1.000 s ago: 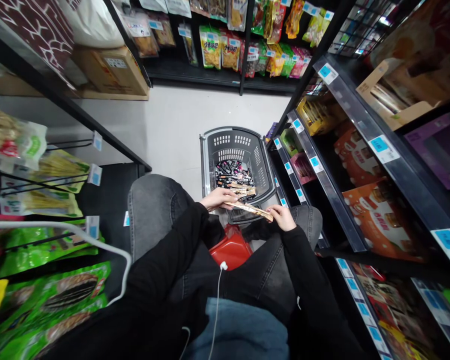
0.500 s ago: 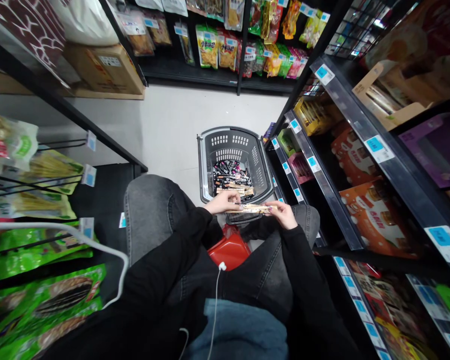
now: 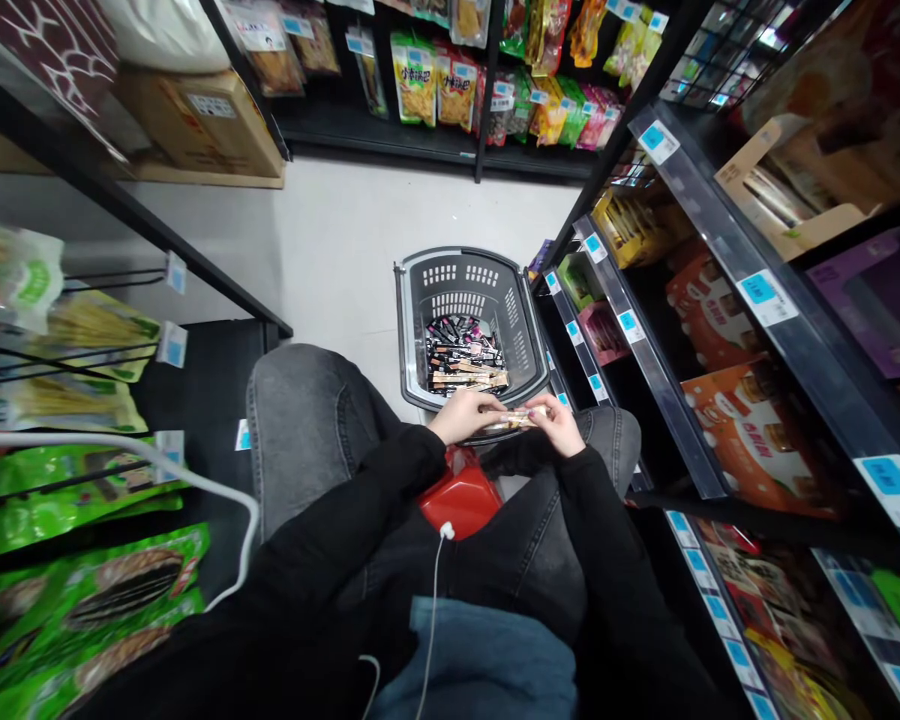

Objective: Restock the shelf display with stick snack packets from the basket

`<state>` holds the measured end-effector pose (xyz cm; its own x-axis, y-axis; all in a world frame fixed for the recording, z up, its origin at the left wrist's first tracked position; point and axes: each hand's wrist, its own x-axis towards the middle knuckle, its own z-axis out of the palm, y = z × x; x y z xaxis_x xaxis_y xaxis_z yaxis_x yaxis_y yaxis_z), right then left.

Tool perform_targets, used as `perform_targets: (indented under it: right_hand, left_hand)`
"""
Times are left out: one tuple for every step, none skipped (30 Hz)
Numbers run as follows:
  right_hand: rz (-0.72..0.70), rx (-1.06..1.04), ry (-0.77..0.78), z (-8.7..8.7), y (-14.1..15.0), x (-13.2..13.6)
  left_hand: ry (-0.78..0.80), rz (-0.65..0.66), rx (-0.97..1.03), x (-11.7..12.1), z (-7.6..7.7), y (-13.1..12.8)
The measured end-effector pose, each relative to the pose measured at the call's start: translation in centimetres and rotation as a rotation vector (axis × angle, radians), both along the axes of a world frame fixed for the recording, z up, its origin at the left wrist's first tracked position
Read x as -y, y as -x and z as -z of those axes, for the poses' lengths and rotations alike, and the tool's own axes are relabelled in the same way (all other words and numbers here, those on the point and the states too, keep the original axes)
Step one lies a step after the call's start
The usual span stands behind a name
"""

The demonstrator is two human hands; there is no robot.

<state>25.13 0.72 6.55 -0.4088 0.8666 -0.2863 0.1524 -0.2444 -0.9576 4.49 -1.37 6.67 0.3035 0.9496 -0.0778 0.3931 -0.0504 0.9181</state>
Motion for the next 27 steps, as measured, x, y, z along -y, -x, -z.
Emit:
perform_targets:
  right_hand:
    - [-0.001,0.012,-0.01,0.0,0.1,0.0]
    - [-0.006,0.019,-0.018,0.0,0.1,0.0]
    - [-0.014,0.02,-0.023,-0.1,0.2,0.1]
    - [-0.025,0.016,-0.024,-0.1,0.2,0.1]
    - [-0.037,0.012,-0.025,-0.1,0.3,0.2]
    - [-0.048,0.012,-0.025,-0.2,0.3,0.2]
    - [-0.057,0.017,-0.026,-0.2,0.3,0.3]
    - [-0.063,0.026,-0.028,-0.2,0.3,0.3]
    - [-0.069,0.036,-0.03,-0.1,0.3,0.3]
    - [-0.073,0.042,-0.032,-0.1,0.3,0.3]
    - [-0.074,0.045,-0.035,0.0,0.3,0.3]
    - [-0.071,0.044,-0.039,0.0,0.3,0.2]
    - [-0.058,0.041,-0.044,0.1,0.4,0.2]
    - [-0.037,0.033,-0.053,0.1,0.4,0.1]
    - [-0.008,0.02,-0.067,0.1,0.4,0.1]
    - [0.017,0.006,-0.081,0.1,0.5,0.1]
    - [0.036,-0.004,-0.091,0.2,0.5,0.1]
    - [0.047,-0.007,-0.096,0.2,0.6,0.1]
    - [0.052,0.001,-0.095,0.2,0.6,0.1]
    - [0.058,0.017,-0.091,0.3,0.7,0.1]
    - [0.069,0.036,-0.089,0.4,0.7,0.1]
    - [0.086,0.056,-0.094,0.4,0.7,0.1]
    - [0.106,0.072,-0.107,0.5,0.7,0.1]
    - [0.12,0.087,-0.125,0.6,0.7,0.1]
    - [0.131,0.103,-0.147,0.6,0.6,0.1]
    - [0.134,0.122,-0.169,0.7,0.5,0.0]
    - [0.134,0.142,-0.189,0.7,0.4,0.0]
  left_hand:
    - [0.067,-0.019,0.042,-0.1,0.2,0.0]
    - [0.134,-0.024,0.081,-0.3,0.4,0.1]
    - [0.192,-0.011,0.113,-0.4,0.6,0.1]
    - [0.233,0.019,0.136,-0.6,0.8,0.2]
    - [0.255,0.063,0.15,-0.6,1.0,0.3]
    - [0.261,0.116,0.156,-0.7,1.2,0.4]
    - [0.258,0.171,0.158,-0.7,1.3,0.4]
    - [0.252,0.219,0.156,-0.7,1.4,0.4]
    - [0.247,0.254,0.152,-0.7,1.4,0.4]
    - [0.244,0.272,0.146,-0.7,1.5,0.4]
    - [0.244,0.275,0.141,-0.6,1.6,0.3]
    - [0.242,0.267,0.138,-0.6,1.6,0.2]
    - [0.238,0.248,0.137,-0.5,1.7,0.1]
    - [0.231,0.221,0.136,-0.5,1.7,0.0]
    - [0.225,0.19,0.135,-0.5,1.7,-0.1]
    - [0.22,0.159,0.133,-0.4,1.7,-0.2]
    - [0.215,0.129,0.132,-0.4,1.7,-0.2]
    - [0.212,0.104,0.13,-0.4,1.6,-0.3]
    - [0.208,0.087,0.131,-0.4,1.5,-0.3]
    - [0.205,0.075,0.133,-0.3,1.4,-0.4]
    - [0.203,0.066,0.135,-0.3,1.3,-0.5]
    - [0.201,0.058,0.134,-0.2,1.2,-0.6]
    - [0.198,0.054,0.131,-0.2,1.2,-0.7]
    - [0.195,0.056,0.126,-0.2,1.1,-0.7]
    - [0.194,0.062,0.12,-0.2,1.1,-0.7]
    - [0.196,0.079,0.117,-0.2,1.2,-0.7]
    - [0.203,0.103,0.116,-0.2,1.2,-0.6]
